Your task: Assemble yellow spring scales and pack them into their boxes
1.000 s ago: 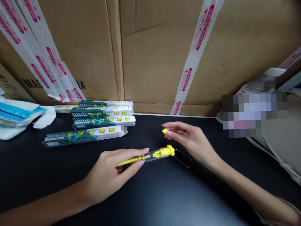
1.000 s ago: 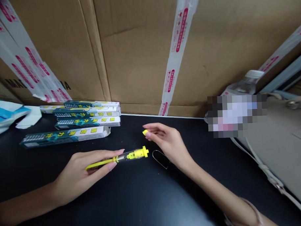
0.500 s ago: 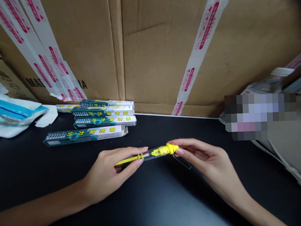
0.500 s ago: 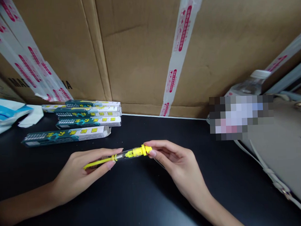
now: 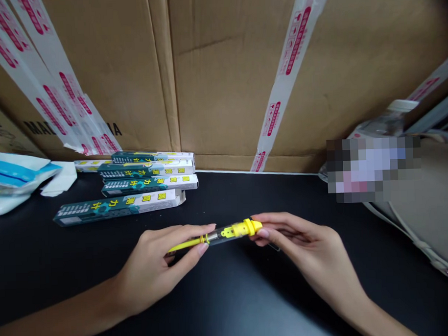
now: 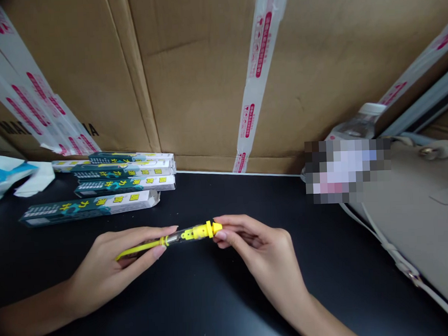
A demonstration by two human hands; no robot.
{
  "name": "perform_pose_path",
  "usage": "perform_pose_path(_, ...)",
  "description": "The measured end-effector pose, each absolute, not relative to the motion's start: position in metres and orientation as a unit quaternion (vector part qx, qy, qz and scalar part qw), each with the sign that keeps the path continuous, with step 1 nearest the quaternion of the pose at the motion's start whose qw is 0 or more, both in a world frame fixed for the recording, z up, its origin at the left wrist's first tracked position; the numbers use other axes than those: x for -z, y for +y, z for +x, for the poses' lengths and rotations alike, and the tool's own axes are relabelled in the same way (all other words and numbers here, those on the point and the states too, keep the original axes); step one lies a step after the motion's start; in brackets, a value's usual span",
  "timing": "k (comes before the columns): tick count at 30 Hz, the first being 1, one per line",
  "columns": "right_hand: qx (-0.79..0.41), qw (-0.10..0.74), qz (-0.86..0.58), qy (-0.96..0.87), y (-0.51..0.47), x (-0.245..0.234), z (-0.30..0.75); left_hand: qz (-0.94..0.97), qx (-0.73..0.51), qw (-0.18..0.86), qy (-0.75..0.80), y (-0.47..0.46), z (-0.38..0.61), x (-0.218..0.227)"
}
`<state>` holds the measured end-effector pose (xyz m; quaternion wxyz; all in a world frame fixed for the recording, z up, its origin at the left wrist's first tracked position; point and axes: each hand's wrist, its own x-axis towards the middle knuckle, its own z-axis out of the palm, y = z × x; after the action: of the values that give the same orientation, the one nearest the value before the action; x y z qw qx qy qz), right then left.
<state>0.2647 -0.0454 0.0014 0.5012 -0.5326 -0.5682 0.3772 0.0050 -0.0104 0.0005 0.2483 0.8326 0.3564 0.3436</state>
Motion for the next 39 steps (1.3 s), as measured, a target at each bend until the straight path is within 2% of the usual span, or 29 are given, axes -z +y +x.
perform_pose_path(8,-0.297,0.461,-0.546,-0.634,-0.0472,0.0049,0.2681,0.841,-0.328,0.252,0.349,-0.0104,0.0047,-0.0008)
perform_pose_path(17,-0.355,0.464,-0.536,-0.609,-0.0471,-0.0008,0.2655,0.84,-0.328,0.255,0.348,-0.0104,0.0027,0.0009)
perform_pose_path(25,-0.275,0.39,-0.561,-0.677,-0.0462,0.0035,0.2695,0.846,-0.34,0.23,0.34,-0.0092,0.0042,0.0)
perform_pose_path(31,-0.353,0.463,-0.484,-0.653,-0.0413,0.0064,0.2703,0.839,-0.341,0.228,0.357,-0.0088,0.0038,0.0001)
perform_pose_path(39,-0.29,0.423,-0.506,-0.693,-0.0397,0.0078,0.2731,0.841,-0.331,0.242,0.353,-0.0047,0.0038,-0.0004)
